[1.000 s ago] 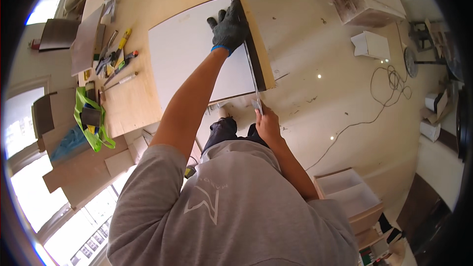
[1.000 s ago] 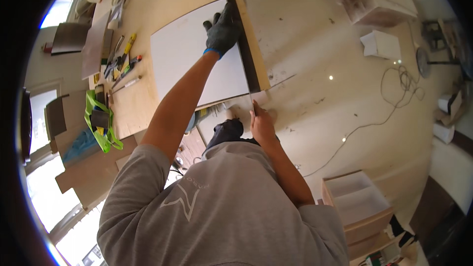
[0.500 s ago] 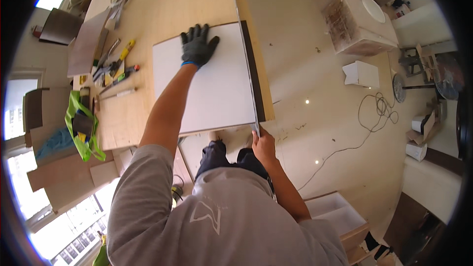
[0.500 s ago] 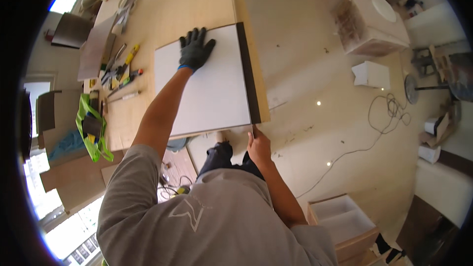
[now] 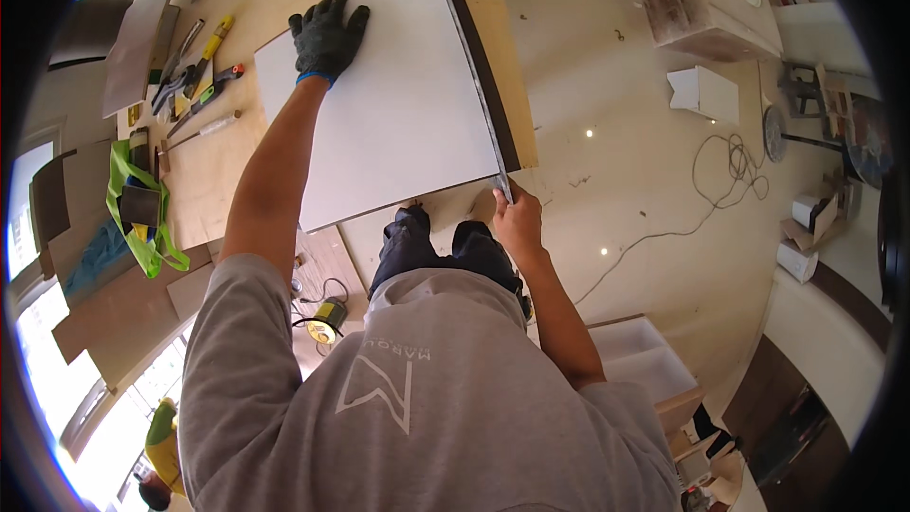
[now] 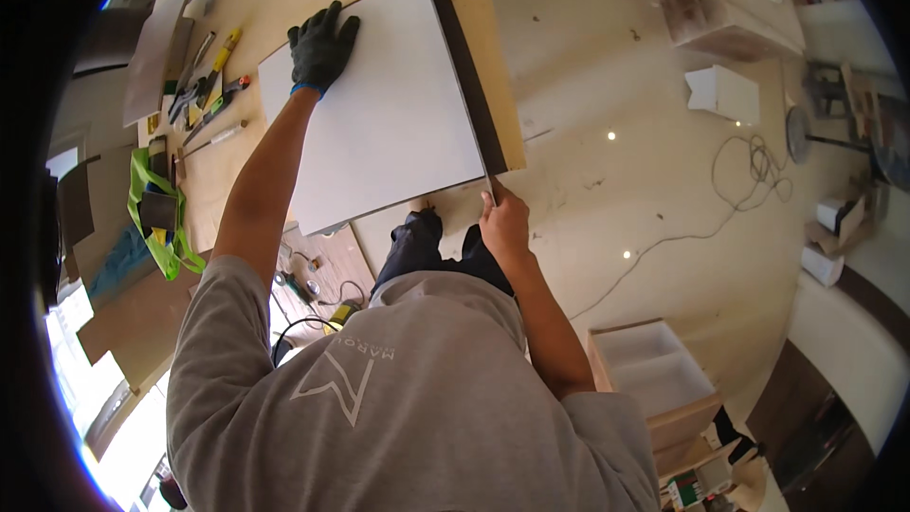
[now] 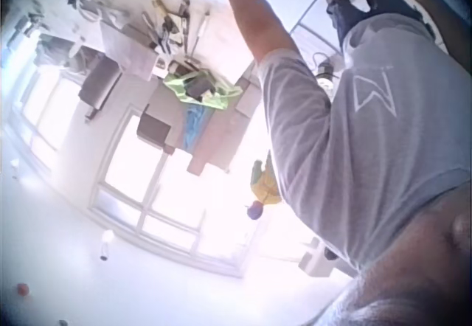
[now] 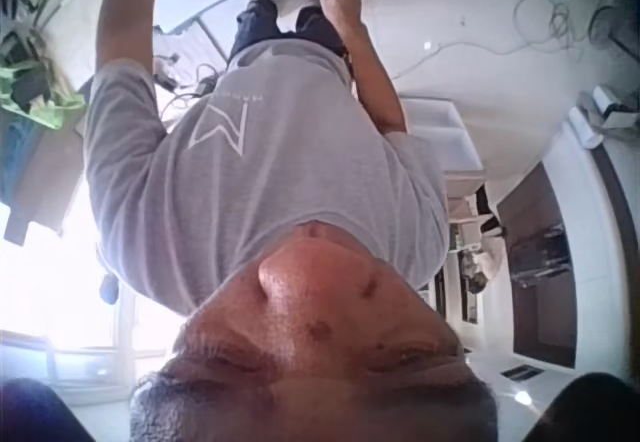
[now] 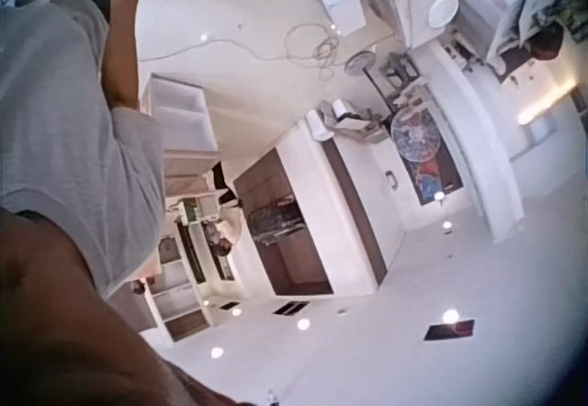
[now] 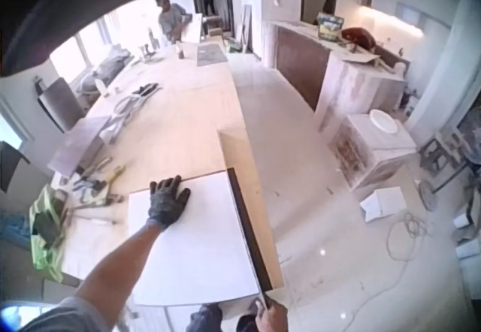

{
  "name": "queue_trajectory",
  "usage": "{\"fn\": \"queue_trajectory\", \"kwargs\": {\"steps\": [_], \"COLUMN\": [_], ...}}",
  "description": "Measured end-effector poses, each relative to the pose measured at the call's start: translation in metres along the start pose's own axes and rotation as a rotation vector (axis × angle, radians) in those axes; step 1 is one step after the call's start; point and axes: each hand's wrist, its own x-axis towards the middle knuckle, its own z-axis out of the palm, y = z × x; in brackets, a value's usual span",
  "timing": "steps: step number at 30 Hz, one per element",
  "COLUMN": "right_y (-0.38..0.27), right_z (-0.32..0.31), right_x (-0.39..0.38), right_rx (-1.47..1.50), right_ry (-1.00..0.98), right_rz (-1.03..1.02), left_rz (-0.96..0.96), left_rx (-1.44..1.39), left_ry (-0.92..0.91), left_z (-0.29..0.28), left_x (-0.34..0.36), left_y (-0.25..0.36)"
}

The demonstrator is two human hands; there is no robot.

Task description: The recorder uses a utility knife and a metal straight edge to score and cut a piece of white laminate board on a large worktable.

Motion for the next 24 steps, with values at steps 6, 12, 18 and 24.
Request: {"fn": "queue_trajectory", "kwargs": {"steps": [6,12,18,24], "right_y": [0.001,-0.01,0.003,0.012], "right_z": [0.0,0.008,0.006,0.011], "right_x": [-0.006,-0.004,-0.002,0.004], "right_rx": [-0.035,-0.047,-0.053,-0.101], "right_ry": [-0.004,-0.004,0.015,0.001], "right_rz": [0.029,-0.053,-0.083,-0.213], "left_rz": [0.068,0.146,0.499,0.307], "left_rx": [-0.118,-0.057,-0.155,0.008], "left_ry": [0.035,0.139,-0.189,-0.452], "left_z": [0.005,0.012,-0.061,-0.106], "left_x": [0.01,0.016,-0.137,-0.207], "left_y": [0.006,0.005,0.088,0.051]}}
